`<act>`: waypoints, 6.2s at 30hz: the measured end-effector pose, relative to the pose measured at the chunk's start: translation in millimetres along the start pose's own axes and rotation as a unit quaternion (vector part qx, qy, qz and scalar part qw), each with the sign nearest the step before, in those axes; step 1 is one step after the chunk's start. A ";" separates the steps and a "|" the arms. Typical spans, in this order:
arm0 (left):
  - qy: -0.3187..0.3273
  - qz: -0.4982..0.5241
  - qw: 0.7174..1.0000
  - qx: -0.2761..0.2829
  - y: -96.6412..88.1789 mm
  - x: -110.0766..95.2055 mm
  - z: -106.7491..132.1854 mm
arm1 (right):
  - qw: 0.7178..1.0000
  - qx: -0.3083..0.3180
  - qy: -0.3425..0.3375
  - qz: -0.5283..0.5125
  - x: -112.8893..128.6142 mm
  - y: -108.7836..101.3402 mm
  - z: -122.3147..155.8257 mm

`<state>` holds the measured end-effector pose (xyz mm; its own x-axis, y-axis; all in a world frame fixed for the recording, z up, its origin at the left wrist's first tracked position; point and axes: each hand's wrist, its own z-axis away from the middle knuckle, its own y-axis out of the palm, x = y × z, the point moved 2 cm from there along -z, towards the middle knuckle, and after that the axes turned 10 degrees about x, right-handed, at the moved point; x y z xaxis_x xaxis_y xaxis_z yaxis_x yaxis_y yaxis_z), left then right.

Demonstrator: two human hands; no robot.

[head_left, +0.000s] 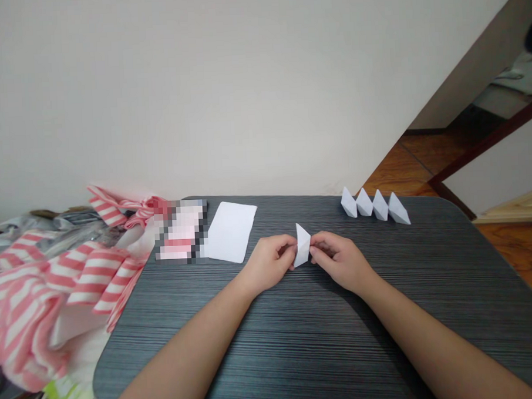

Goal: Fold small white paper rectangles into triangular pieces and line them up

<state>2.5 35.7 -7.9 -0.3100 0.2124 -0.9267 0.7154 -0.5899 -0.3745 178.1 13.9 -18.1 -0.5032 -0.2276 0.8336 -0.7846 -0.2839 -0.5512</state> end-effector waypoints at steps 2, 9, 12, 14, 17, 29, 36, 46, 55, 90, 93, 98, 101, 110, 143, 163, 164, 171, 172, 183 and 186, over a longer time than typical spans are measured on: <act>0.004 -0.009 1.000 0.001 -0.3 -1.1 0.0 | 1.000 -0.004 0.003 -0.004 -0.4 0.7 -0.2; 0.024 0.027 0.999 -0.010 0.9 -0.7 -0.2 | 0.998 -0.035 0.014 -0.050 -2.7 3.3 -0.8; 0.027 0.012 0.998 -0.046 -0.8 -0.5 -0.5 | 0.998 -0.053 0.006 -0.043 -2.8 3.2 -1.0; 0.031 -0.022 0.997 -0.060 -2.5 -1.7 -0.8 | 0.997 -0.070 -0.006 -0.037 -1.3 2.2 -1.0; 0.032 -0.058 0.997 -0.043 -3.8 -4.0 -1.1 | 0.996 -0.083 -0.019 -0.028 2.0 0.5 -1.1; -0.013 -0.015 1.000 0.004 1.7 4.5 -0.4 | 0.997 -0.069 -0.025 -0.012 8.4 -2.3 -1.9; -0.012 0.015 1.000 0.006 1.7 4.2 -1.1 | 0.998 -0.054 -0.042 0.012 13.4 -3.1 -2.3; 0.000 0.003 1.000 0.014 1.2 2.5 -0.5 | 0.997 -0.055 -0.057 0.009 6.7 0.2 -1.2; 0.001 -0.030 1.000 0.009 0.8 2.1 0.1 | 0.995 -0.061 -0.063 0.037 11.2 -3.2 -2.5; -0.012 0.015 1.000 0.000 0.9 3.6 -0.8 | 0.990 -0.040 -0.121 0.065 17.1 -2.4 -1.2; -0.016 0.022 1.000 0.007 0.9 3.6 -0.9 | 0.989 -0.046 -0.121 0.068 16.4 -2.2 -1.1; -0.012 0.030 0.999 0.011 1.1 2.4 -1.0 | 0.990 -0.055 -0.105 0.075 14.8 -1.3 -0.2; -0.012 0.033 0.999 0.012 1.2 3.7 -1.2 | 0.990 -0.055 -0.098 0.079 15.1 -1.1 0.0; -0.020 0.036 0.999 0.011 1.3 5.3 -1.0 | 0.992 -0.029 -0.110 0.061 16.0 -1.5 -1.3; -0.013 0.059 0.998 0.027 0.7 2.8 -1.1 | 0.993 -0.025 -0.102 0.058 15.2 -0.9 -1.0; -0.007 0.077 0.997 0.018 0.7 9.8 -2.2 | 0.992 -0.035 -0.110 0.053 11.9 -1.4 -0.4; -0.008 0.073 0.997 0.020 0.7 9.9 -2.1 | 0.992 -0.038 -0.108 0.056 11.4 -1.3 -0.6; 0.002 0.060 0.998 0.019 0.9 8.5 -1.6 | 0.996 -0.030 -0.074 0.049 12.2 -0.7 -1.9; 0.004 0.060 0.998 0.019 1.0 7.9 -1.5 | 0.997 -0.027 -0.063 0.036 12.4 -0.5 -2.1; 0.023 -0.034 0.999 -0.017 -2.1 0.1 -0.7 | 0.997 -0.034 0.033 -0.056 12.1 -0.1 -4.6; 0.032 -0.047 0.998 -0.026 -3.0 -1.6 -0.4 | 0.994 -0.033 0.054 -0.090 11.6 1.4 -3.8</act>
<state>1.1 37.5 -5.2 -0.3385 0.3151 -0.8866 0.7166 -0.5244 -0.4599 169.8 14.4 -9.1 -0.3859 -0.0763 0.9194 -0.8859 -0.2475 -0.3924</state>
